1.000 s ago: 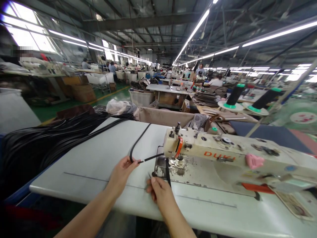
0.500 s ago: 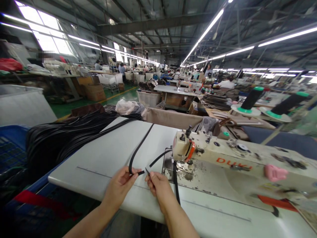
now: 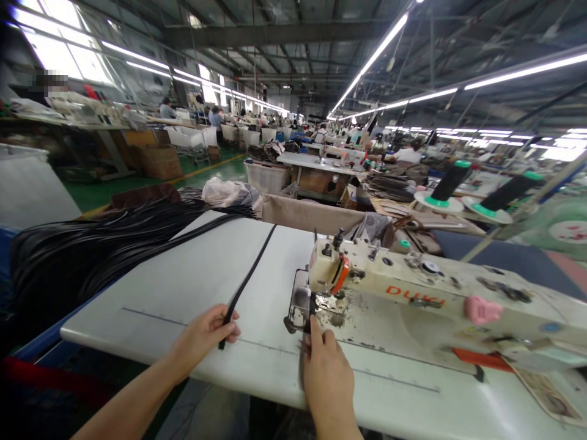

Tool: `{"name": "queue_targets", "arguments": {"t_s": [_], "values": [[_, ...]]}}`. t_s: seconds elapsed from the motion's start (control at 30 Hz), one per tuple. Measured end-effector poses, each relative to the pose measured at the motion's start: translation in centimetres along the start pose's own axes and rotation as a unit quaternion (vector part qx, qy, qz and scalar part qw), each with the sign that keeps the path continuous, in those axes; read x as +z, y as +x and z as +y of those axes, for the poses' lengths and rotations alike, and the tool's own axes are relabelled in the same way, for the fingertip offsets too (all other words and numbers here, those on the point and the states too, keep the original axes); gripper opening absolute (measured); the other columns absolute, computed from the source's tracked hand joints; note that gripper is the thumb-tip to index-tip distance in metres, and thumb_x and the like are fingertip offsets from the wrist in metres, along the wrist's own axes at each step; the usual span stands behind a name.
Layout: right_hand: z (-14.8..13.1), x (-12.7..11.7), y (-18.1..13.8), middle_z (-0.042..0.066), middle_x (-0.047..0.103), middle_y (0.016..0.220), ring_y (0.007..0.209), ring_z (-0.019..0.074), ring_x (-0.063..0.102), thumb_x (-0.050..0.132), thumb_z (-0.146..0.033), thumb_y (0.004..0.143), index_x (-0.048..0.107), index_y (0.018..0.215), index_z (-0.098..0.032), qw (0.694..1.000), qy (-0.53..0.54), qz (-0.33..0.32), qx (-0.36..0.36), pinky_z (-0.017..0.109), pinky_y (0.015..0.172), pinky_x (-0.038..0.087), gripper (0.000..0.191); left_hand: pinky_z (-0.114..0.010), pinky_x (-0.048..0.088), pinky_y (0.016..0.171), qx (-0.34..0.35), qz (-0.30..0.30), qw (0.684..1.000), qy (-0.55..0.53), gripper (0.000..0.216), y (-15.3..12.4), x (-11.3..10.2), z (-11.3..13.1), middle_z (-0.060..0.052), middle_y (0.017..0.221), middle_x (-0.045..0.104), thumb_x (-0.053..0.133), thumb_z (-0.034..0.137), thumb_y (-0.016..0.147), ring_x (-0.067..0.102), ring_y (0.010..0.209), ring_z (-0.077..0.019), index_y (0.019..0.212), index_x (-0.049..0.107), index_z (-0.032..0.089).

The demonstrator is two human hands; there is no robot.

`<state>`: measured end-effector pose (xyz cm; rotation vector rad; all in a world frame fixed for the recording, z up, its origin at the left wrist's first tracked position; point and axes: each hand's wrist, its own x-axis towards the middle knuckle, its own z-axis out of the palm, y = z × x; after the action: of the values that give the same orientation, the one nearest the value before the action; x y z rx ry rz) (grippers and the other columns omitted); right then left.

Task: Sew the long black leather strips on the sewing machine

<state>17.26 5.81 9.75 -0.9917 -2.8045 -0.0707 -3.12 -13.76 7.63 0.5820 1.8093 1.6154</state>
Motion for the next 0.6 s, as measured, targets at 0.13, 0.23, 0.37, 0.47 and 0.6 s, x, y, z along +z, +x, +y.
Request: {"name": "queue_targets", "arguments": {"t_s": [0.13, 0.23, 0.37, 0.47, 0.6], "values": [[0.5, 0.0, -0.9, 0.009, 0.074, 0.11, 0.086, 0.0209, 0.074, 0.046, -0.017, 0.103, 0.048, 0.154, -0.019, 0.997, -0.026, -0.072, -0.005, 0.028, 0.069, 0.054, 0.051, -0.028, 0.042, 0.056, 0.013, 0.038, 0.996, 0.08, 0.044, 0.6, -1.9, 0.2, 0.002, 0.062, 0.061, 0.066, 0.056, 0.077, 0.056, 0.057, -0.0169, 0.103, 0.066, 0.02], [0.4, -0.3, -1.2, 0.01, 0.076, 0.107, 0.081, 0.02, 0.075, 0.044, -0.018, 0.104, 0.049, 0.154, -0.018, 0.995, -0.039, -0.088, -0.012, 0.025, 0.065, 0.053, 0.05, -0.03, 0.042, 0.056, 0.04, 0.104, 0.981, 0.161, 0.052, 1.3, -4.2, 0.5, -0.001, 0.071, 0.065, 0.057, 0.059, 0.079, 0.055, 0.057, -0.0178, 0.111, 0.07, 0.019], [0.5, -0.3, -1.1, 0.011, 0.077, 0.103, 0.077, 0.0195, 0.076, 0.042, -0.02, 0.106, 0.05, 0.153, -0.018, 0.995, -0.049, -0.086, -0.024, 0.024, 0.062, 0.053, 0.048, -0.034, 0.051, 0.069, 0.042, 0.163, 0.938, 0.303, 0.055, 2.3, -9.3, 0.8, -0.007, 0.093, 0.074, 0.046, 0.05, 0.082, 0.065, 0.072, -0.0231, 0.118, 0.072, 0.017], [0.8, 0.1, -1.0, 0.012, 0.078, 0.102, 0.077, 0.0209, 0.077, 0.036, -0.021, 0.108, 0.051, 0.153, -0.018, 0.995, -0.051, -0.078, -0.033, 0.026, 0.065, 0.055, 0.048, -0.037, 0.052, 0.091, 0.031, 0.212, 0.89, 0.403, 0.052, 2.2, -14.6, 1.3, -0.01, 0.105, 0.076, 0.044, 0.041, 0.086, 0.068, 0.099, -0.0286, 0.121, 0.073, 0.015], [1.6, 1.1, -0.9, 0.013, 0.078, 0.106, 0.078, 0.0234, 0.078, 0.029, -0.022, 0.108, 0.048, 0.155, -0.019, 0.996, -0.037, -0.068, -0.048, 0.03, 0.065, 0.057, 0.051, -0.038, 0.045, 0.105, -0.035, 0.301, 0.801, 0.516, 0.053, 0.0, -22.6, 2.7, -0.014, 0.129, 0.07, 0.038, 0.035, 0.093, 0.062, 0.119, -0.0288, 0.129, 0.068, 0.011]]}}
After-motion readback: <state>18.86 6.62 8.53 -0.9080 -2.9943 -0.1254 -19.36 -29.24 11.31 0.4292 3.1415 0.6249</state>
